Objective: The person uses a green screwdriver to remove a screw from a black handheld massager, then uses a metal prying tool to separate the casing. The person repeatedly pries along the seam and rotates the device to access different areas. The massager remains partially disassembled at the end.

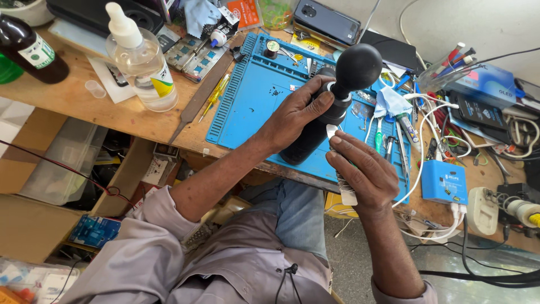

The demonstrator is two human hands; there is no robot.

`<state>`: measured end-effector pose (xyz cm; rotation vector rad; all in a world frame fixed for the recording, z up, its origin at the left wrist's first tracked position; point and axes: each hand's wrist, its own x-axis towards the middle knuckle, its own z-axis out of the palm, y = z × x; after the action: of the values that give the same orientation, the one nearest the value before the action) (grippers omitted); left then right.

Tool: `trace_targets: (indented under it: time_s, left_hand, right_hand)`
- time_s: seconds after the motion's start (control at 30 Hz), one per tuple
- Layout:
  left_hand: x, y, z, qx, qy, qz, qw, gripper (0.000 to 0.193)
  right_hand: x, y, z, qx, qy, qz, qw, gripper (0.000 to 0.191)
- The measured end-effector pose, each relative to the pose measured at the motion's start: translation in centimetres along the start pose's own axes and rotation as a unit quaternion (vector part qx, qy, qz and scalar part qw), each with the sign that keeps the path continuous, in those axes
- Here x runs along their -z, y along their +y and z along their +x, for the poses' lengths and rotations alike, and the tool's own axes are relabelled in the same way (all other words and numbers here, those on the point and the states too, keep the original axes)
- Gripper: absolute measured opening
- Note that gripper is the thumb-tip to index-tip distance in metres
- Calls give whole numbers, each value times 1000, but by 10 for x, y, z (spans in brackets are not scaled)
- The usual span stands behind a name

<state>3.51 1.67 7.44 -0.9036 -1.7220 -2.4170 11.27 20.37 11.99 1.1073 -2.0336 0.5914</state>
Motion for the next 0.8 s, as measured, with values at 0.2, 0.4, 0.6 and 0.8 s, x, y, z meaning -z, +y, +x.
trace_targets:
  time_s: [0.2,0.4,0.6,0.8]
  left_hand:
    - [-1,0,1,3,-5,7,1000,61]
    - [-2,0,0,8,-7,16,1000,60]
    - [0,-2,3,10,-15,22,1000,53]
    - [-2,1,8,4,-41,-10,999,44]
  right_hand:
    - [2,-2,6,4,-17,-9,1000,18]
    - [20,0,26,-6,-99,-20,995,23]
    - [33,8,50,-126,-142,66,980,27]
    - [33,42,62,-362,-165,185,899,17]
